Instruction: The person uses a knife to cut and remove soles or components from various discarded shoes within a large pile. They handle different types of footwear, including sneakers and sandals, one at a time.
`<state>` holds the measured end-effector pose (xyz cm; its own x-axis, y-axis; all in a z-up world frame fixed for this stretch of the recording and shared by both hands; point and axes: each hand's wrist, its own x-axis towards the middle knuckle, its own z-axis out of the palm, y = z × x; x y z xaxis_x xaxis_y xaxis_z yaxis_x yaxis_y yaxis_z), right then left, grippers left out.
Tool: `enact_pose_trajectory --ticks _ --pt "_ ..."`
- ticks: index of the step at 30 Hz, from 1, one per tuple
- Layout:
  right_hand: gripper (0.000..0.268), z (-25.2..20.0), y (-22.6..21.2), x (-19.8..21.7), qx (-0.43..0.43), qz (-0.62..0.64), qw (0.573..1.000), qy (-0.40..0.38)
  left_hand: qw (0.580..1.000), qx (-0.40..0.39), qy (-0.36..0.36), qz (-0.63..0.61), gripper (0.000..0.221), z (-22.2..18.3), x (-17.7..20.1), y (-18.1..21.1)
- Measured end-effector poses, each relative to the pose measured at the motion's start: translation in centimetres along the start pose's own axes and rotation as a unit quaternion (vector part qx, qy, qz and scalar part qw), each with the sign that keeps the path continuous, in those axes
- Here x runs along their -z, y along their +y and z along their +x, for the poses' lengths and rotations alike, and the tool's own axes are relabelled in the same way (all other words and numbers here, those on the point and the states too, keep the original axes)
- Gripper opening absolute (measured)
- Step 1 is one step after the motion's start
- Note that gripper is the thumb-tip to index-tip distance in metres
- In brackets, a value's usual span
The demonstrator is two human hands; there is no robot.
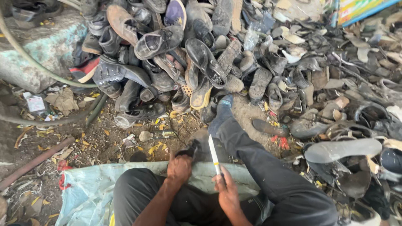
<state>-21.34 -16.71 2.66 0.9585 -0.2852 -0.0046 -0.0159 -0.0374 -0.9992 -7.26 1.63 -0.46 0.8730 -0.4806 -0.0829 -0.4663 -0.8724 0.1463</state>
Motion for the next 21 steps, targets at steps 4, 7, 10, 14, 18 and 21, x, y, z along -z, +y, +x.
enact_pose_trajectory --ticks 4,7,10,14,18,21 --pt "0.044 -0.6 0.0 0.5 -0.054 0.059 0.997 0.013 0.992 0.013 0.126 -0.017 0.023 1.6 -1.0 -2.1" --pt "0.046 -0.4 -0.1 -0.2 -0.081 0.043 0.996 -0.011 0.985 0.054 0.152 -0.060 0.024 2.6 -1.5 -3.6" --pt "0.047 -0.3 0.1 -0.8 -0.143 0.063 0.987 -0.024 0.989 0.082 0.108 -0.056 0.024 3.1 -1.4 -3.6" --pt "0.046 -0.3 1.5 -0.5 -0.153 -0.027 0.987 -0.035 0.993 0.085 0.086 0.002 0.022 2.2 -0.4 -2.8" --pt "0.038 0.3 2.3 0.8 -0.116 -0.111 0.987 -0.011 0.988 0.059 0.144 -0.001 0.018 0.9 1.7 -1.2" --pt "0.035 0.9 1.7 0.7 -0.067 -0.141 0.988 0.012 0.983 -0.020 0.184 -0.023 0.014 0.0 3.1 0.0"
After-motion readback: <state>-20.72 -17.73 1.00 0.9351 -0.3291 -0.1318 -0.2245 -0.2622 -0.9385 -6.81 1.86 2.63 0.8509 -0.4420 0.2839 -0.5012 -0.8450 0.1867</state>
